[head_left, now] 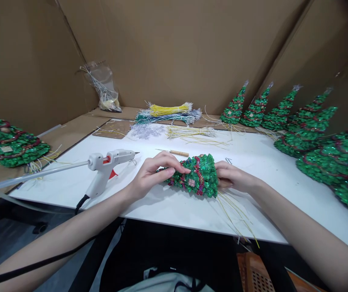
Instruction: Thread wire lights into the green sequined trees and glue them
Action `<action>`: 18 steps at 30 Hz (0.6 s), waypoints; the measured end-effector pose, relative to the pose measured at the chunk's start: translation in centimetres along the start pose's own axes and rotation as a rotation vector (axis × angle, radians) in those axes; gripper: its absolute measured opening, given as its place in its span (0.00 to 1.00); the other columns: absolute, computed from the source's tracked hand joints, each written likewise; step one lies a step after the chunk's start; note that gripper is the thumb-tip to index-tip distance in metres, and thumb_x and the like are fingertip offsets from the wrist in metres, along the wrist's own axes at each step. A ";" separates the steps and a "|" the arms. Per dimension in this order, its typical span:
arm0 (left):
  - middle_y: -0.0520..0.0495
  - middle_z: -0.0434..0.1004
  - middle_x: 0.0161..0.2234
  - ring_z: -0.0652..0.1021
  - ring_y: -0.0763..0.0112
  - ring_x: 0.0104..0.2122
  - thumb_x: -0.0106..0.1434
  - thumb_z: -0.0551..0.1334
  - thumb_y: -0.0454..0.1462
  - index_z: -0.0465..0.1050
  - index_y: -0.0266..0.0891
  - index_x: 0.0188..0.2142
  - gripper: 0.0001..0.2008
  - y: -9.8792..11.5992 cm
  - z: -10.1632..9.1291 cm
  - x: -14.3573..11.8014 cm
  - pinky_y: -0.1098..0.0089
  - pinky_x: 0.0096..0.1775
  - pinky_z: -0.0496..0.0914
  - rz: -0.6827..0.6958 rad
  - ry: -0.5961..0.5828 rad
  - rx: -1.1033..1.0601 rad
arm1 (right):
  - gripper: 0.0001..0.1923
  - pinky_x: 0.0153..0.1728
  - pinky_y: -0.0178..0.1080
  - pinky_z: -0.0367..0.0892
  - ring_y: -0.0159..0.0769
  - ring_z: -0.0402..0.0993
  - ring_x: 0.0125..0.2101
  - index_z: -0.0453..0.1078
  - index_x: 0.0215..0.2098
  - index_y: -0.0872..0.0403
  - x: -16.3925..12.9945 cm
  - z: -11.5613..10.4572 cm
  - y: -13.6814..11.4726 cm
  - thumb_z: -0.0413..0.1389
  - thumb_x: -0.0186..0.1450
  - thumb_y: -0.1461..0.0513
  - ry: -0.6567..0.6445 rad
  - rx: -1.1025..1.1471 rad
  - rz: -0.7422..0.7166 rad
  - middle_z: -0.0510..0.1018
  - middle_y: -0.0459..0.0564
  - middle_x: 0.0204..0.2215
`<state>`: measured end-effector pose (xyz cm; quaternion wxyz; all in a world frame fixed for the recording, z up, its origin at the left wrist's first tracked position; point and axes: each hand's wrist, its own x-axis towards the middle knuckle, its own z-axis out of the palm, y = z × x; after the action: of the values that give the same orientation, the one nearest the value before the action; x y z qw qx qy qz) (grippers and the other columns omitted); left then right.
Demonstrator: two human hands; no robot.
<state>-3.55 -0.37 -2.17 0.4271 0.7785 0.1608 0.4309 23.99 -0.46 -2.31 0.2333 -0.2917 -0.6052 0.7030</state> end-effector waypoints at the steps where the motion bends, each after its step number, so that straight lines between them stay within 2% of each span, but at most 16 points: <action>1: 0.43 0.81 0.43 0.72 0.61 0.48 0.68 0.57 0.36 0.78 0.39 0.43 0.10 0.0 0.0 -0.1 0.60 0.52 0.65 0.001 0.000 -0.001 | 0.14 0.14 0.32 0.44 0.23 0.43 0.12 0.62 0.23 0.55 0.0 -0.2 0.1 0.53 0.63 0.56 -0.029 0.064 -0.016 0.52 0.36 0.10; 5: 0.42 0.81 0.44 0.71 0.60 0.48 0.68 0.58 0.36 0.78 0.39 0.44 0.10 0.1 0.1 -0.2 0.60 0.51 0.66 0.025 0.002 0.020 | 0.20 0.14 0.33 0.45 0.25 0.45 0.12 0.59 0.23 0.54 -0.1 -0.5 0.3 0.50 0.61 0.47 -0.159 0.173 -0.016 0.55 0.38 0.10; 8: 0.42 0.81 0.44 0.70 0.61 0.47 0.68 0.58 0.35 0.78 0.39 0.43 0.10 0.2 0.3 -0.2 0.61 0.50 0.66 0.055 0.011 0.059 | 0.25 0.13 0.32 0.42 0.24 0.42 0.11 0.58 0.24 0.53 0.0 -0.3 0.3 0.48 0.63 0.41 -0.156 0.100 0.001 0.53 0.36 0.09; 13: 0.43 0.81 0.44 0.70 0.61 0.46 0.68 0.58 0.35 0.78 0.39 0.43 0.10 0.3 0.4 0.0 0.61 0.49 0.66 0.079 0.013 0.079 | 0.24 0.14 0.32 0.40 0.23 0.40 0.12 0.58 0.25 0.54 0.1 0.2 0.1 0.54 0.64 0.44 -0.095 0.035 -0.022 0.50 0.33 0.09; 18: 0.42 0.81 0.44 0.70 0.60 0.47 0.67 0.58 0.35 0.78 0.38 0.43 0.11 0.1 0.3 -0.1 0.60 0.49 0.66 0.073 0.017 0.038 | 0.21 0.14 0.32 0.40 0.24 0.39 0.12 0.63 0.32 0.56 0.1 0.3 0.0 0.53 0.66 0.45 -0.111 0.062 -0.012 0.50 0.32 0.10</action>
<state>-3.36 -0.69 -2.27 0.3948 0.7881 0.1441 0.4497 23.70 -0.58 -2.28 0.2125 -0.2411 -0.5969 0.7352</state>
